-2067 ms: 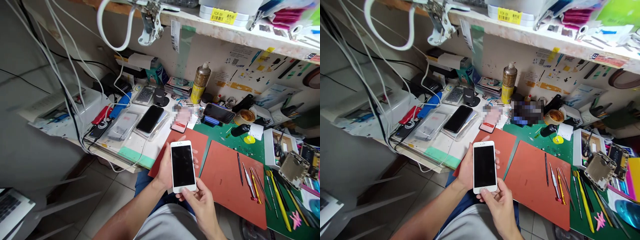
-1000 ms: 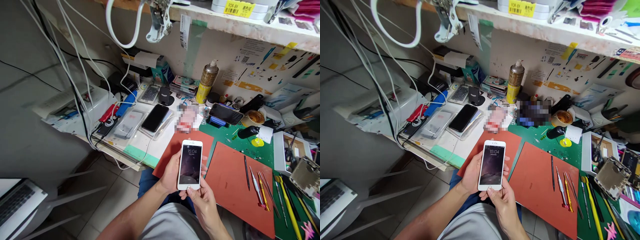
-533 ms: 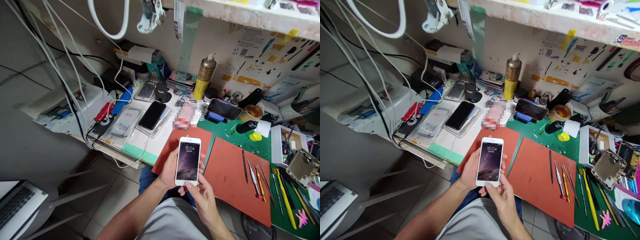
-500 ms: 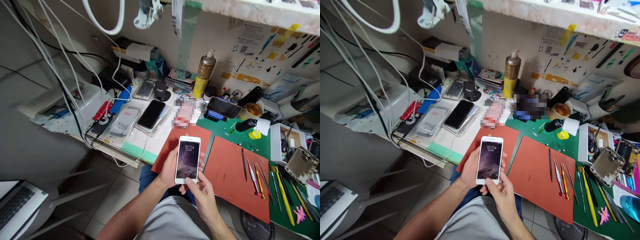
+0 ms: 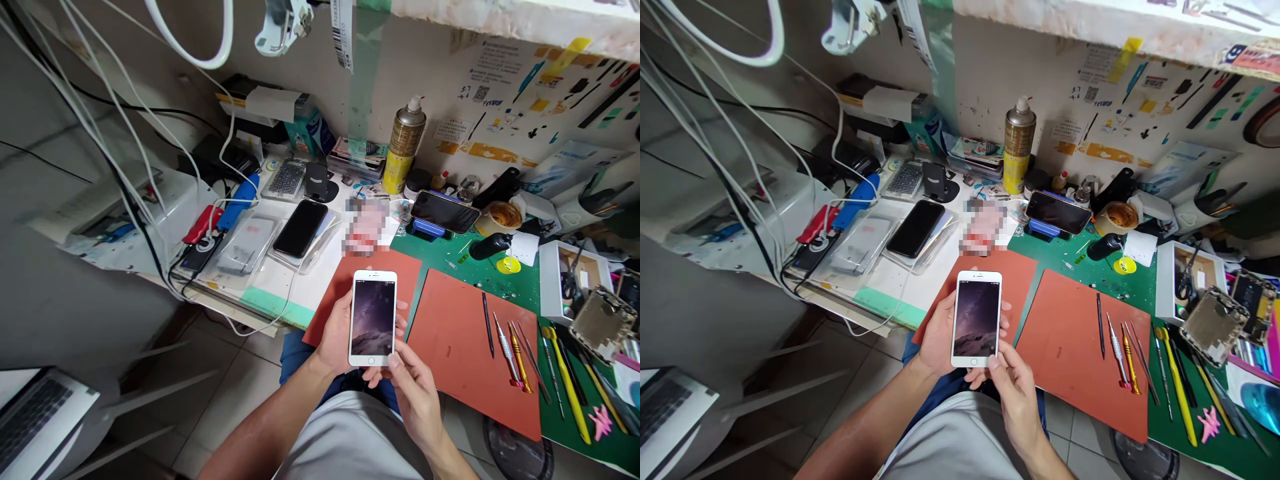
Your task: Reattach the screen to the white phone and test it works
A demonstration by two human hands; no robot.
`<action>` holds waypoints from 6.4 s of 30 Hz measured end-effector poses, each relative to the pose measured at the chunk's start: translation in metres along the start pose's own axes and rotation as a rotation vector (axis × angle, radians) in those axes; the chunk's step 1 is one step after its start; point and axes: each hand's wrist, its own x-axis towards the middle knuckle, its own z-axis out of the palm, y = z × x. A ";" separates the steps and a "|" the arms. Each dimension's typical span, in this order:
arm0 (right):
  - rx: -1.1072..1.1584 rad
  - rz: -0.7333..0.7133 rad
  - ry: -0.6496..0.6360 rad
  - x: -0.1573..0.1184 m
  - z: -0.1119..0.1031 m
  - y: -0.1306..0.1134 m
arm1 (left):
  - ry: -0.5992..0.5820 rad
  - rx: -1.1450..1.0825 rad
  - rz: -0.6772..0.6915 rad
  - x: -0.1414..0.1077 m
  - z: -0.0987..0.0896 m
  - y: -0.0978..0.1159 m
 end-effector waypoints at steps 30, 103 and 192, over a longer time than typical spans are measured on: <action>-0.072 -0.002 -0.059 -0.005 -0.004 0.011 | -0.026 -0.060 0.030 -0.004 0.005 -0.005; -1.390 -0.936 0.158 0.004 -0.005 -0.040 | 0.094 -0.068 -0.031 -0.011 0.006 -0.014; -1.430 -1.017 0.113 0.008 -0.005 -0.006 | -0.035 -0.013 0.007 0.012 -0.012 -0.007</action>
